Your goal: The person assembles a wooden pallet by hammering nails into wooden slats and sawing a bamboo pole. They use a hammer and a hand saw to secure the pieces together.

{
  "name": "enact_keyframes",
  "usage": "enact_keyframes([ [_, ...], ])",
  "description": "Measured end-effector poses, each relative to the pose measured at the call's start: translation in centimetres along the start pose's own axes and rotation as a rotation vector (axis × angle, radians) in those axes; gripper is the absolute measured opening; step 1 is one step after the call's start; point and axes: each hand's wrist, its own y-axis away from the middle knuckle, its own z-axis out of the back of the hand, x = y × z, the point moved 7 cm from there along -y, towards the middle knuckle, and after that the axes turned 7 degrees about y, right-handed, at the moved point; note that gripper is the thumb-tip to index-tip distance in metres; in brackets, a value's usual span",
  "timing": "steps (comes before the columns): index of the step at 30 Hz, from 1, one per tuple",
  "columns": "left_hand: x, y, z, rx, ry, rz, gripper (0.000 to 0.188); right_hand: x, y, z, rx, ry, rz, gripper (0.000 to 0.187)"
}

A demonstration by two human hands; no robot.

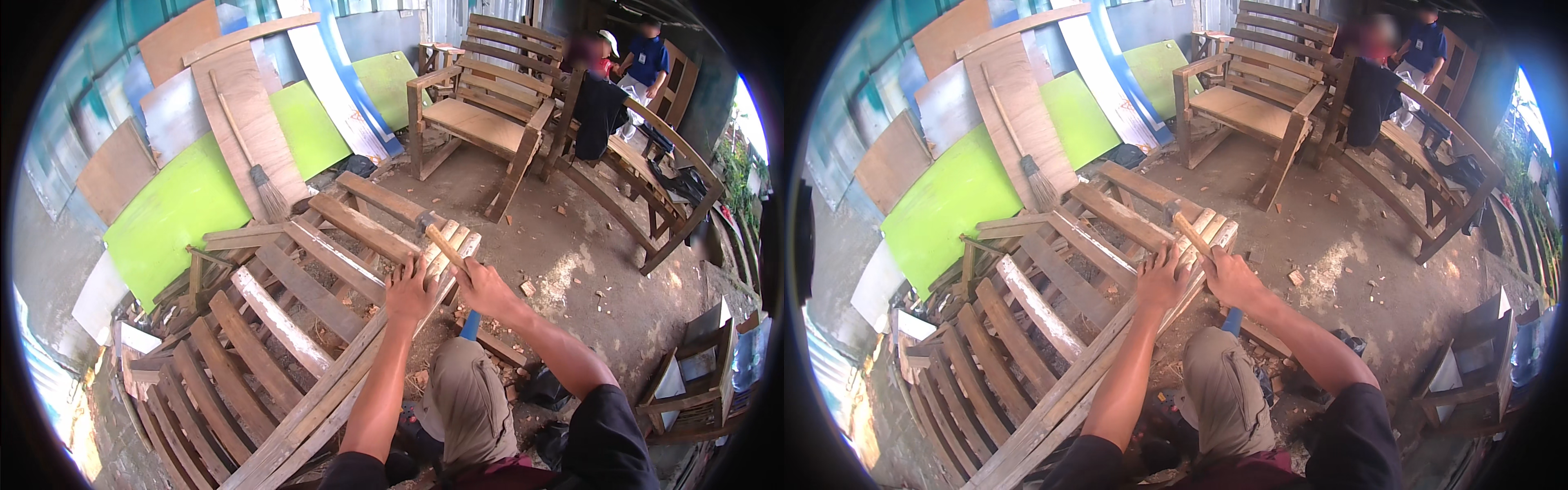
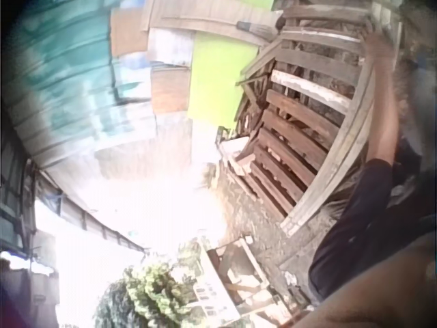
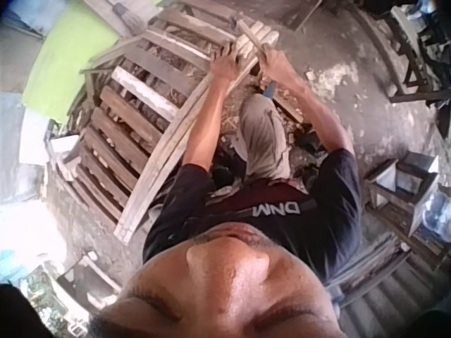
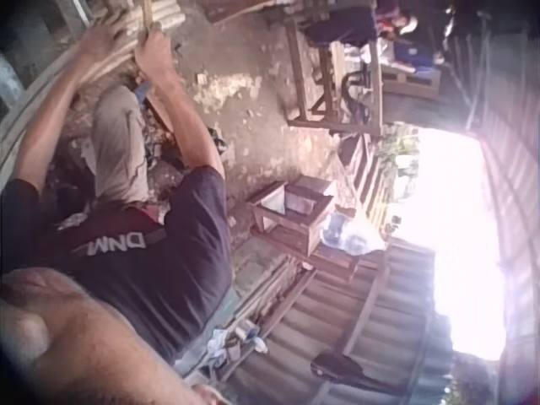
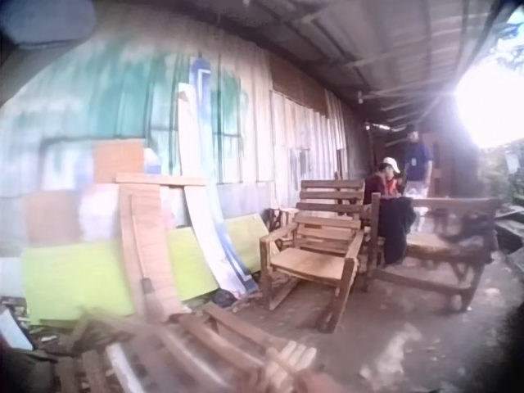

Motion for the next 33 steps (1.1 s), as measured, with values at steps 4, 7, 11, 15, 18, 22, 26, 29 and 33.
enact_keyframes([
  [4,-0.3,-0.1,0.2,0.017,0.019,0.010,0.071,0.9,0.9,0.6,-0.058,-0.030,0.027,0.039],
  [7,-0.2,-0.1,0.1,0.024,0.022,0.015,0.069,-0.6,0.3,0.0,-0.007,0.058,0.054,0.037],
  [11,-0.2,0.1,0.1,-0.012,0.017,-0.003,0.069,0.7,1.3,1.2,-0.063,-0.079,-0.016,0.037],
  [15,-0.2,0.0,0.1,-0.006,0.015,0.015,0.068,-0.6,0.4,0.2,0.006,-0.024,0.006,0.038],
  [18,-0.2,0.2,0.2,-0.008,0.023,0.013,0.068,0.4,-0.1,1.4,-0.035,-0.037,-0.030,0.038],
  [22,-0.6,0.1,0.3,-0.010,0.019,0.003,0.068,-0.4,0.2,0.2,0.041,0.010,-0.022,0.038],
  [26,0.4,0.0,0.1,-0.069,0.001,-0.008,0.068,0.0,-0.3,0.7,0.024,-0.004,0.011,0.038],
  [29,-0.2,0.0,-0.1,-0.004,0.002,0.000,0.069,-0.5,0.2,0.5,0.012,-0.043,-0.024,0.039],
  [33,-0.5,0.0,0.3,-0.028,0.008,0.002,0.068,-1.1,-0.2,0.6,0.027,0.000,-0.028,0.040],
])
